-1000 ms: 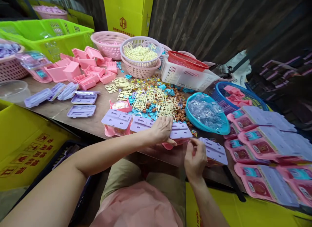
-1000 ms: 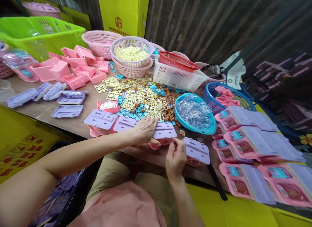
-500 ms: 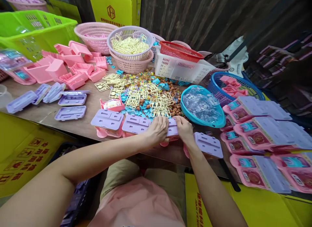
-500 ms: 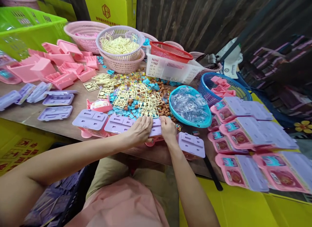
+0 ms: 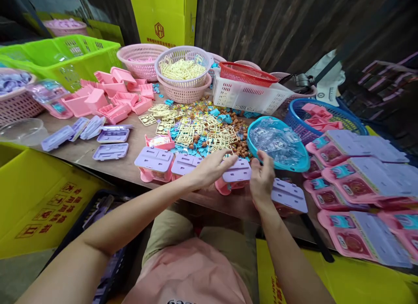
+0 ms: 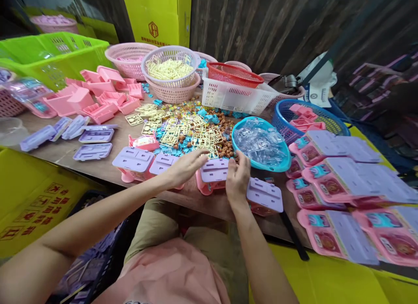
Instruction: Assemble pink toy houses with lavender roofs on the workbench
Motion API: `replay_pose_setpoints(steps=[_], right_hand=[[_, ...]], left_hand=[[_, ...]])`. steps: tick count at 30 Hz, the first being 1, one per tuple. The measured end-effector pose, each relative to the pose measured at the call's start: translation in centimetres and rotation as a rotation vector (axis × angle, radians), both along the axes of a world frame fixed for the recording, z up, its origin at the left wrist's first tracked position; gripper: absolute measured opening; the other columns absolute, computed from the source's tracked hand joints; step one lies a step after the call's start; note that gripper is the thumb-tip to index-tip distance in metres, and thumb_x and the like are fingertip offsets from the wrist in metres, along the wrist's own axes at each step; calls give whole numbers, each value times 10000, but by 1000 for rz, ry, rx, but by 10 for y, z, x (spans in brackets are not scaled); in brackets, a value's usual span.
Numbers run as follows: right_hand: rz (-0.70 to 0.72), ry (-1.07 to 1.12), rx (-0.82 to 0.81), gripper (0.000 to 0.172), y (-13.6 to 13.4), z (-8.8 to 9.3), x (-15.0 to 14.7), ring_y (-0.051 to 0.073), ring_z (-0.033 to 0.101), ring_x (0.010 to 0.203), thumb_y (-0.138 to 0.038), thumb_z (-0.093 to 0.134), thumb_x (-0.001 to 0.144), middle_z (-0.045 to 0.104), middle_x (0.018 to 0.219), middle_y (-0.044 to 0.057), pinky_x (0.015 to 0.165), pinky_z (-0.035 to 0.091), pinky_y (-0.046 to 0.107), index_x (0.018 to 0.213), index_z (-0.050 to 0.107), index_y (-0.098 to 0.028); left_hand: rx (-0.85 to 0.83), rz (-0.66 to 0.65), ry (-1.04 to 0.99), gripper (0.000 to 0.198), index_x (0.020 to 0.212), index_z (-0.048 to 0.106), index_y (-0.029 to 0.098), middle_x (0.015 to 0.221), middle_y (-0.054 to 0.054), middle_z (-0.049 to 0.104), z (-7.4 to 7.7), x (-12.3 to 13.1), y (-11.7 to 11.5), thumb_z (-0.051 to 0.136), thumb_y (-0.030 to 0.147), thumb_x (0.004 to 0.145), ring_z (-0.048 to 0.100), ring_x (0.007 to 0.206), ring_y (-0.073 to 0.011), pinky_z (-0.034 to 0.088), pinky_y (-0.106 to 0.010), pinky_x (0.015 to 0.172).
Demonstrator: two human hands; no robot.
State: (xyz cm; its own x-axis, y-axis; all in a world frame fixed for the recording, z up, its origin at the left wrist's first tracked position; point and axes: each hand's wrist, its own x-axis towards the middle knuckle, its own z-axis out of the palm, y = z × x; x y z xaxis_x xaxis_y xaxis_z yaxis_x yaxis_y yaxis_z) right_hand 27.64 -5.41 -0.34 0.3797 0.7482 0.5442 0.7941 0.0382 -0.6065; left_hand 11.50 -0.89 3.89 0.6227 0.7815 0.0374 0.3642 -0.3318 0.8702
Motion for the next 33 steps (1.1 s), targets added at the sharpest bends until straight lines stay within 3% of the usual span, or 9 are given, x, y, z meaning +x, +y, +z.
replay_pose_setpoints(steps=[3, 6, 16, 19, 21, 24, 26, 30, 33], right_hand=[[130, -102, 130, 256, -29, 11, -34, 209, 528, 929, -341, 406, 903, 580, 967, 97, 803, 433, 365, 1050, 535, -175], [337, -225, 106, 262, -47, 11, -69, 210, 526, 900, -325, 490, 878, 567, 959, 85, 779, 460, 361, 1095, 533, -184], [457, -246, -11, 183, -44, 19, -94, 208, 524, 879, -246, 523, 858, 550, 925, 67, 769, 479, 351, 1000, 632, -211], [444, -174, -1, 127, -45, 25, -96, 198, 540, 873, -246, 525, 854, 567, 883, 55, 756, 476, 325, 881, 648, -222], [423, -97, -5, 125, -47, 26, -97, 167, 558, 774, -265, 524, 857, 591, 803, 33, 701, 473, 281, 821, 629, -209], [411, 39, -137, 153, -51, 20, -101, 99, 521, 542, -302, 528, 856, 584, 638, -26, 549, 429, 202, 771, 592, -192], [434, 94, -213, 174, -52, 13, -107, 81, 498, 484, -316, 529, 850, 577, 596, -40, 497, 395, 183, 758, 593, -183], [473, 127, -275, 206, -47, -1, -119, 91, 509, 493, -326, 524, 837, 591, 582, -29, 490, 376, 186, 738, 618, -172], [427, 89, -307, 234, -37, -9, -123, 109, 517, 507, -318, 479, 850, 615, 603, -3, 500, 368, 204, 761, 629, -163]], left_hand=[[-664, 97, -506, 661, 1091, 551, 126, 692, -7, 494, 10, -12, -17, 225, 646, 843, 506, 626, -135, 416, -257, 633], [-1050, 182, -705, 654, 1079, 557, 121, 629, 20, 451, 14, -21, -36, 285, 659, 825, 474, 536, -107, 399, -217, 556], [-1099, 228, -837, 507, 1227, 428, 126, 1012, -98, 591, 2, -54, -55, 292, 499, 912, 577, 835, -146, 434, -221, 667], [-907, 117, -709, 537, 1299, 336, 146, 1041, -114, 577, -2, -71, -51, 274, 506, 905, 591, 866, -170, 459, -297, 763], [-512, 36, -501, 518, 1315, 330, 179, 1151, -128, 533, -3, -87, -41, 370, 464, 884, 559, 1006, -210, 428, -373, 883], [243, -12, 12, 538, 1303, 394, 195, 1337, -146, 390, -8, -114, -13, 555, 332, 808, 328, 1273, -293, 228, -476, 1053], [500, -98, 332, 567, 1312, 408, 186, 1354, -166, 368, -13, -124, 9, 592, 290, 785, 261, 1307, -330, 153, -518, 1063], [552, -323, 591, 629, 1379, 330, 222, 1188, -139, 510, -15, -123, 44, 552, 386, 813, 503, 1069, -262, 365, -373, 914], [483, -324, 643, 630, 1369, 363, 209, 1032, -118, 584, -6, -112, 56, 490, 496, 822, 557, 873, -219, 403, -293, 766]])
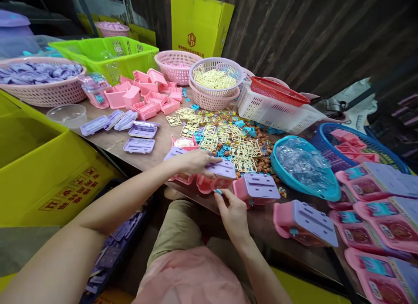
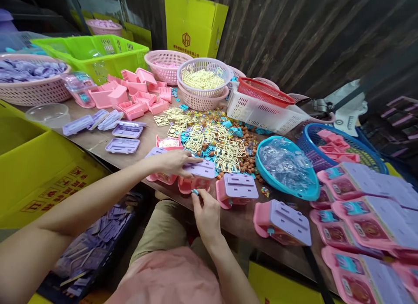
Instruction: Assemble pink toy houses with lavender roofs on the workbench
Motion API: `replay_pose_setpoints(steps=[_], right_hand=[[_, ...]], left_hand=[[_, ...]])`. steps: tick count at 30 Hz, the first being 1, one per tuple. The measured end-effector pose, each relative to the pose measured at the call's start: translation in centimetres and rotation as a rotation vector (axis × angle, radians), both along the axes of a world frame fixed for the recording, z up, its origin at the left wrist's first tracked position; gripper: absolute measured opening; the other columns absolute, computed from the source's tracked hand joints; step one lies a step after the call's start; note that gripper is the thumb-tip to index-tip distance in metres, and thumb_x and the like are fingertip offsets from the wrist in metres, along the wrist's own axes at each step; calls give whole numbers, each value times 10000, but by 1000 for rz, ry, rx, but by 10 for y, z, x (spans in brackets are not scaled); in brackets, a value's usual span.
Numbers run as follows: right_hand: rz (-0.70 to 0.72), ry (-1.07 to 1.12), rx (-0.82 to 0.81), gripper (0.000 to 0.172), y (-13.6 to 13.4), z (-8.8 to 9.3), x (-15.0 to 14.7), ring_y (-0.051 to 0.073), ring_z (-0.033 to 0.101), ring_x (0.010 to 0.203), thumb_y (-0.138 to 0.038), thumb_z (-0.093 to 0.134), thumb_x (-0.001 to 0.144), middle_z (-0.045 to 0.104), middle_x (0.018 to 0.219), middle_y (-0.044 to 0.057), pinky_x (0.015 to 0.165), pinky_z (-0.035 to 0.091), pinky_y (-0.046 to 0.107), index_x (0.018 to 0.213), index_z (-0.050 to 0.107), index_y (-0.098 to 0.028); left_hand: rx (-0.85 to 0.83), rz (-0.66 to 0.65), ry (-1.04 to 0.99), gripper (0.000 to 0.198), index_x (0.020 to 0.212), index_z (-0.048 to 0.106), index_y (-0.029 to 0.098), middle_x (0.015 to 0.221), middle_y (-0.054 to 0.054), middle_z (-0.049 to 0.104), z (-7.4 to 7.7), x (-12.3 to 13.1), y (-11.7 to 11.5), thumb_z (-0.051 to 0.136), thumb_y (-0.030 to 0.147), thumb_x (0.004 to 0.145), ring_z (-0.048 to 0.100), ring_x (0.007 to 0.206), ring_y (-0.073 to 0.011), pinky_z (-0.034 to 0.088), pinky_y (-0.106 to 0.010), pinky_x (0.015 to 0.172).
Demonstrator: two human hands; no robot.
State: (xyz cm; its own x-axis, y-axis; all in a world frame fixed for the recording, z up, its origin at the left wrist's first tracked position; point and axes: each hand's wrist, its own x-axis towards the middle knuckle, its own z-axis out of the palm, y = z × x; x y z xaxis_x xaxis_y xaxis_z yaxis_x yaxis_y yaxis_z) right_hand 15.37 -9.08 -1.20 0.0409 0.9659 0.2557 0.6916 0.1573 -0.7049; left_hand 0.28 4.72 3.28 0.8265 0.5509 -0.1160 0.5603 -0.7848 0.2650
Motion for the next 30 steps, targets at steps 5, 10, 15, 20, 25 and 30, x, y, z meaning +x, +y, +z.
replay_pose_setpoints(steps=[5, 10, 15, 20, 25, 30], right_hand=[[-66, -157, 102, 297, 19, -9, -4, 126, 514, 495, -307, 415, 867, 618, 585, 27, 505, 332, 233, 684, 602, -166], [-120, -250, 180, 304, 28, -15, -10, 145, 541, 510, -274, 385, 865, 631, 588, 54, 524, 338, 245, 662, 585, -167], [-149, -288, 189, 298, 30, -17, -11, 163, 555, 523, -253, 372, 862, 630, 590, 64, 538, 350, 255, 676, 588, -167], [-150, -325, 195, 293, 31, -15, -13, 162, 566, 540, -227, 367, 865, 639, 605, 64, 543, 352, 253, 676, 584, -172], [-165, -375, 199, 267, 31, -16, -17, 170, 584, 586, -178, 367, 859, 641, 629, 72, 567, 362, 255, 708, 587, -165], [-180, -438, 202, 255, 29, -21, -20, 189, 581, 614, -145, 367, 851, 632, 650, 84, 587, 367, 273, 704, 575, -160]], left_hand=[[-13, 56, 34, 655, 1389, 324, 174, 997, -129, 614, 7, 9, 1, 328, 570, 868, 564, 839, -209, 389, -279, 742], [-26, 94, 30, 690, 1392, 315, 170, 1032, -148, 608, 2, 9, -1, 318, 605, 856, 563, 868, -228, 401, -316, 767], [-62, 104, -27, 673, 1371, 362, 170, 1022, -147, 611, 2, 9, -1, 361, 591, 845, 561, 865, -242, 409, -340, 773], [-40, 112, -32, 657, 1365, 373, 177, 1011, -145, 619, 0, 9, -1, 361, 584, 849, 569, 865, -244, 413, -340, 768], [-20, 115, -28, 656, 1364, 373, 173, 1024, -157, 615, -1, 10, -2, 361, 583, 852, 580, 880, -264, 420, -346, 755], [6, 126, -40, 670, 1357, 381, 164, 1019, -159, 616, -5, 10, -4, 356, 596, 846, 579, 900, -275, 417, -343, 757]])
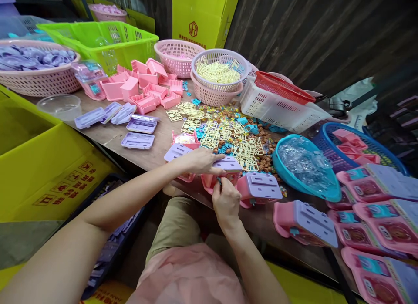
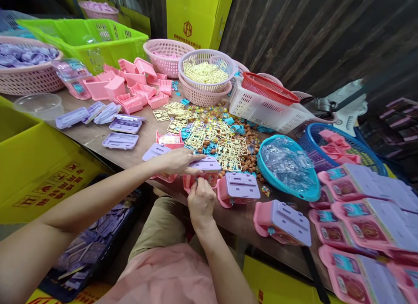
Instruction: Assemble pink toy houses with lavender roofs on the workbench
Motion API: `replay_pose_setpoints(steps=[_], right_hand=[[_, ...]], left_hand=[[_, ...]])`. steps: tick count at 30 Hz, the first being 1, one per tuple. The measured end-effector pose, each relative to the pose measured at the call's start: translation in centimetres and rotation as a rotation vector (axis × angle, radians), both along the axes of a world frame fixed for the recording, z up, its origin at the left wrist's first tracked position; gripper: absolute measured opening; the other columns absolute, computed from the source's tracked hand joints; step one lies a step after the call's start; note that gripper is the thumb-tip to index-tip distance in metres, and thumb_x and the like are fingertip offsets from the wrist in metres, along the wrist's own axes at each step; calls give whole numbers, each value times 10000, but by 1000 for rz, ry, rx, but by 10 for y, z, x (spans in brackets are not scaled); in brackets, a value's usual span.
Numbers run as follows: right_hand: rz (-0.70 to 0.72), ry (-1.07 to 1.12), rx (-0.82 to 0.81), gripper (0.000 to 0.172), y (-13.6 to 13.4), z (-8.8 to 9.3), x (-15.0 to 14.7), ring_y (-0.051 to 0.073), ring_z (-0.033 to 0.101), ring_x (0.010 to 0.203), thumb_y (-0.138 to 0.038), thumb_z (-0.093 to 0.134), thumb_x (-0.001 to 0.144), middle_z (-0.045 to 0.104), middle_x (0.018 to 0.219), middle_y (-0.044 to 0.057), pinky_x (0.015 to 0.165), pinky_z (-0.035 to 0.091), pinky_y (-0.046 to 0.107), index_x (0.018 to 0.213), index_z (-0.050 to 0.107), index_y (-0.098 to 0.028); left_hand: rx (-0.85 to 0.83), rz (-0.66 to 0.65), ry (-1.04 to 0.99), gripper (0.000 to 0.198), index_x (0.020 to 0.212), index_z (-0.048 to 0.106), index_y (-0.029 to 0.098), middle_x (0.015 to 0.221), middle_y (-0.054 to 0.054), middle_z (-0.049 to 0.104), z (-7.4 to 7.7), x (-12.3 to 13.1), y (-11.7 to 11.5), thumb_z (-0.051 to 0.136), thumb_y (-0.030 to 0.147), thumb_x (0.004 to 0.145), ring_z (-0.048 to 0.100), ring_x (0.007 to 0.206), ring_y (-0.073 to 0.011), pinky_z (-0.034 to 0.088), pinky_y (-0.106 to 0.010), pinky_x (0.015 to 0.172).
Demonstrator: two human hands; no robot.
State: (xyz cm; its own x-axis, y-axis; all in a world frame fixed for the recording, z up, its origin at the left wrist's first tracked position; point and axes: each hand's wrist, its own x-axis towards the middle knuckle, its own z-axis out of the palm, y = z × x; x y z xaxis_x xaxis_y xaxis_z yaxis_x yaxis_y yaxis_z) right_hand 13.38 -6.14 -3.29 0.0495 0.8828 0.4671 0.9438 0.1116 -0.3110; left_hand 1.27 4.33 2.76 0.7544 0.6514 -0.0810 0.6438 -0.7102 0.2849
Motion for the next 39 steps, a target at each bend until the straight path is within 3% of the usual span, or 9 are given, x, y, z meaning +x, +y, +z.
replay_pose_setpoints(steps=[9, 16, 20, 23, 26, 31, 35, 39], right_hand=[[-33, -38, -48, 247, 2, -9, -7, 207, 566, 655, -94, 344, 833, 603, 673, 91, 610, 393, 294, 739, 564, -158], [40, -9, -27, 239, -22, -5, 2, 169, 593, 604, -115, 382, 845, 633, 637, 52, 572, 427, 262, 739, 589, -167], [99, 165, 60, 233, -38, 17, 35, 154, 623, 694, -187, 388, 905, 670, 747, 52, 652, 463, 249, 884, 618, -158], [-68, 191, 160, 258, -32, 36, 80, 167, 617, 746, -189, 367, 913, 666, 795, 62, 681, 466, 267, 891, 622, -164], [-270, 64, 98, 281, -9, 44, 128, 203, 592, 815, -141, 354, 879, 635, 874, 94, 729, 457, 314, 951, 626, -150], [-385, 5, -68, 350, 23, 27, 171, 222, 575, 803, -23, 354, 774, 598, 894, 130, 712, 444, 326, 968, 632, -110], [-374, 18, -117, 382, 28, 11, 175, 200, 583, 783, -6, 372, 750, 615, 899, 105, 707, 444, 304, 1004, 625, -139], [-342, 25, -155, 399, 24, 9, 176, 206, 590, 848, -12, 353, 783, 624, 974, 130, 734, 437, 303, 1086, 591, -115]], left_hand=[[-7, 17, 9, 664, 1354, 381, 141, 980, -154, 616, 0, 3, -3, 342, 581, 859, 577, 903, -270, 410, -339, 775], [254, -9, 23, 683, 1352, 389, 148, 1023, -170, 575, -14, 5, -28, 464, 564, 816, 518, 1008, -309, 383, -419, 879], [365, 55, 70, 667, 1341, 406, 135, 1184, -214, 517, -20, 14, -39, 544, 494, 796, 455, 1146, -348, 293, -493, 988], [411, 87, 49, 677, 1319, 432, 129, 1356, -224, 390, -25, 31, -43, 585, 485, 764, 311, 1279, -376, 183, -550, 1045], [417, 103, 4, 600, 1344, 396, 232, 1404, -173, 361, -31, 49, -45, 519, 478, 810, 345, 1253, -381, 237, -593, 989], [417, 114, 15, 476, 1345, 389, 315, 1396, -150, 379, -36, 55, -48, 381, 446, 887, 457, 1114, -372, 347, -577, 868], [401, 89, -26, 462, 1332, 416, 319, 1396, -155, 375, -35, 51, -49, 367, 447, 891, 438, 1125, -385, 336, -590, 877], [384, 99, -21, 448, 1321, 425, 340, 1410, -142, 360, -34, 51, -48, 373, 452, 890, 430, 1144, -383, 344, -595, 869]])
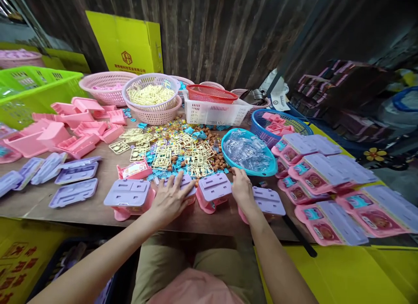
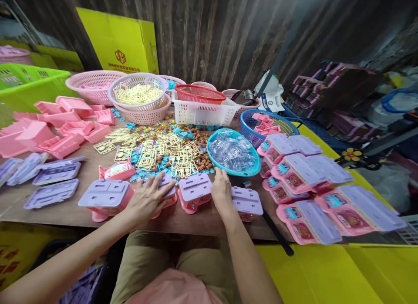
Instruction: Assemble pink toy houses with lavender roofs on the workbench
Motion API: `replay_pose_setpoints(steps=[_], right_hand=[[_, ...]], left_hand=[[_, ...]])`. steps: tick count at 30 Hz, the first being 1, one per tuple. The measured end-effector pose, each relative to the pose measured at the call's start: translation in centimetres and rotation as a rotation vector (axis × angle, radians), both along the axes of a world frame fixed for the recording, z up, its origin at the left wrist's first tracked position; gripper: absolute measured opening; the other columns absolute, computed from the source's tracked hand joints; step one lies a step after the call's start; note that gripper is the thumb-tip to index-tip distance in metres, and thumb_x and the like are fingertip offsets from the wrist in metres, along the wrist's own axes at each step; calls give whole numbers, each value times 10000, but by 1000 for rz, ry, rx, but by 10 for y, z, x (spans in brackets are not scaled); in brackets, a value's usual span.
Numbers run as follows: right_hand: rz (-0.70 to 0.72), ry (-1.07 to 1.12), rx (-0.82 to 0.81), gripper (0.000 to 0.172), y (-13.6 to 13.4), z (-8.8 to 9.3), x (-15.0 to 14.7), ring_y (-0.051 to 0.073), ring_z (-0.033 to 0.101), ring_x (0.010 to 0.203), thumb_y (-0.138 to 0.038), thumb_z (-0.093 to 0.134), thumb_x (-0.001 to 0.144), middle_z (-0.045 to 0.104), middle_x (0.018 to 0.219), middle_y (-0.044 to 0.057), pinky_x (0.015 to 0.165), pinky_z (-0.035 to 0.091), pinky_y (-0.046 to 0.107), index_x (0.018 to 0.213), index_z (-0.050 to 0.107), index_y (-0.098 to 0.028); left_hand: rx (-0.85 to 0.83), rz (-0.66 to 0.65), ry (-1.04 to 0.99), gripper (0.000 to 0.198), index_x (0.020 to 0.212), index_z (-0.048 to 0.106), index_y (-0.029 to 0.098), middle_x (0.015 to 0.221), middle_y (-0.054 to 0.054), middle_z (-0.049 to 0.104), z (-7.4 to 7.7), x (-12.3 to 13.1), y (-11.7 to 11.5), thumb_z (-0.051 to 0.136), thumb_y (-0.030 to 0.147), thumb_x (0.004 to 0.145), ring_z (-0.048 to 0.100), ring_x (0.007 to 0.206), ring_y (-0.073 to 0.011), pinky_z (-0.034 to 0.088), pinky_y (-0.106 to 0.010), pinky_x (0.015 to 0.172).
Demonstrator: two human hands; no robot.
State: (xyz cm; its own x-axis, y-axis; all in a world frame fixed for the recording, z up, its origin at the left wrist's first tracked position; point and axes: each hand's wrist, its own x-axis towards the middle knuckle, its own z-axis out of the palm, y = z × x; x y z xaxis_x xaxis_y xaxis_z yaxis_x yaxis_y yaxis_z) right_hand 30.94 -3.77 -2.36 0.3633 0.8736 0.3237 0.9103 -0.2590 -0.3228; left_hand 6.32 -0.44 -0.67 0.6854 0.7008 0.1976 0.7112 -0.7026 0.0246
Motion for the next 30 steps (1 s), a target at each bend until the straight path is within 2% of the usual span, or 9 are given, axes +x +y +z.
replay_pose_setpoints(steps=[5, 8, 11, 16, 18, 20, 24, 27, 30], right_hand=[[105, 6, -124, 352, -10, 10, 9, 185, 603, 856, -33, 386, 823, 652, 970, 96, 712, 420, 256, 1065, 609, -155], [101, 2, -217, 288, -14, 13, 14, 183, 609, 813, -42, 441, 812, 652, 937, 104, 679, 412, 252, 992, 638, -149], [96, 5, -299, 258, -12, 13, 10, 170, 605, 803, -65, 474, 811, 646, 919, 86, 692, 410, 248, 967, 649, -172], [85, 13, -386, 243, -6, 12, -1, 145, 587, 881, -143, 483, 844, 613, 1036, 32, 775, 414, 240, 1004, 630, -253], [73, 7, -411, 243, -7, 11, -6, 152, 584, 901, -146, 471, 853, 599, 1072, 48, 781, 421, 242, 1025, 616, -238], [61, -2, -427, 254, -10, 11, -12, 157, 576, 934, -134, 455, 860, 584, 1110, 67, 793, 427, 245, 1053, 597, -217], [-6, -17, -453, 232, -13, 8, -20, 159, 574, 955, -117, 476, 861, 569, 1147, 83, 812, 456, 277, 1062, 579, -172], [-91, -26, -456, 208, -8, 6, -21, 161, 584, 933, -232, 515, 883, 581, 1115, 74, 799, 492, 337, 1065, 570, -147], [-177, -29, -426, 237, 0, 9, -20, 154, 594, 888, -299, 531, 879, 598, 1056, 72, 772, 506, 340, 1050, 575, -140]], left_hand=[[34, 6, 31, 465, 1324, 416, 352, 1411, -128, 376, 0, -1, -2, 439, 438, 867, 402, 1219, -373, 301, -597, 938], [117, -9, 2, 579, 1374, 359, 263, 1407, -157, 379, 4, 9, -8, 500, 422, 835, 292, 1309, -375, 172, -620, 1020], [131, -80, -37, 634, 1389, 333, 195, 1418, -194, 348, 10, 29, -13, 519, 416, 825, 252, 1336, -364, 159, -607, 1039], [18, -198, 56, 508, 1335, 428, 199, 1312, -215, 475, 13, 59, -3, 471, 379, 861, 456, 1218, -331, 246, -584, 1019], [12, -241, 98, 471, 1320, 449, 198, 1260, -215, 520, 10, 62, 2, 432, 364, 879, 522, 1154, -311, 244, -577, 1022], [34, -281, 89, 457, 1304, 471, 201, 1255, -214, 524, 8, 57, 5, 426, 359, 878, 506, 1171, -322, 221, -575, 1034], [72, -280, -93, 507, 1351, 399, 217, 1366, -177, 431, 14, 11, 17, 411, 370, 868, 400, 1262, -341, 196, -589, 1044], [55, -195, -184, 595, 1432, 176, 291, 1401, -111, 404, 22, -57, 38, 361, 393, 876, 376, 1279, -337, 199, -617, 1034], [20, -117, -139, 661, 1438, 80, 327, 1411, -105, 381, 23, -129, 52, 381, 442, 860, 366, 1278, -354, 262, -629, 994]])
